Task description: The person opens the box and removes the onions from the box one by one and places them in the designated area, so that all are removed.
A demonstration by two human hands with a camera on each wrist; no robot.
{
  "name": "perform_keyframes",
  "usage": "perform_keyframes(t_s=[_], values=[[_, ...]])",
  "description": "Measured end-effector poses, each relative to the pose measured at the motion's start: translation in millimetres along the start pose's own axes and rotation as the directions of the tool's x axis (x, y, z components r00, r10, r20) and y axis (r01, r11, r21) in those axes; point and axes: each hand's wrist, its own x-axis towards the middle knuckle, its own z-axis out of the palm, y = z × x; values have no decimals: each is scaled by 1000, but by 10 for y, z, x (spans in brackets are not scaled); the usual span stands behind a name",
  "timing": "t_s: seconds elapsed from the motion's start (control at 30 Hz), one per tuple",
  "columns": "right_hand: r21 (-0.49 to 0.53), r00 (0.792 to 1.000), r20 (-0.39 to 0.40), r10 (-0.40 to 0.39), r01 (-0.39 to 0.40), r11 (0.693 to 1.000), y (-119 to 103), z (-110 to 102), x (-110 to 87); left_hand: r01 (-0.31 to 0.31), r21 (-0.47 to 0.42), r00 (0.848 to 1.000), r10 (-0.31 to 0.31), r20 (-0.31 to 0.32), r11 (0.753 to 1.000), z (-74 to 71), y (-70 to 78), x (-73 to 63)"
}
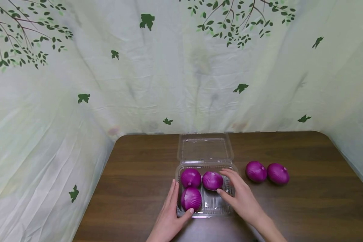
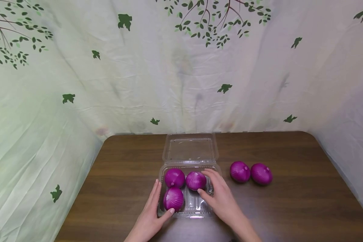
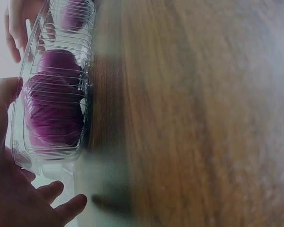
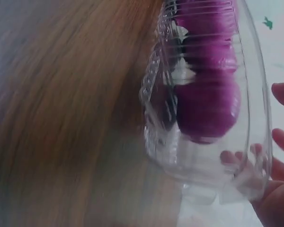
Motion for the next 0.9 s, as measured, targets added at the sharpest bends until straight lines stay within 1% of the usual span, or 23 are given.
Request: perform_keyframes(t_s=[0.23,0.33,0.43,0.57,0.67,0.9], values=[[-40,994,41,100,-98,994,-31,119,82,9,-4,1000,-9,8,1000,-1,0,4],[-66,991,45,127,-124,990,-39,160,114,9,-5,1000,-9,8,1000,-1,0,3],[-68,987,48,154,-151,986,-44,195,145,11,-7,1000,-11,8,1000,0,0,0],[-52,975,63,213,-210,976,-50,237,179,16,-9,1000,-16,12,1000,0,2,-3],[-63,965,71,252,-248,967,-54,269,199,18,-8,1000,-18,15,1000,-1,6,-3],[-123,959,60,278,-269,955,-49,323,217,16,-5,1000,-16,13,1000,-6,13,-2]])
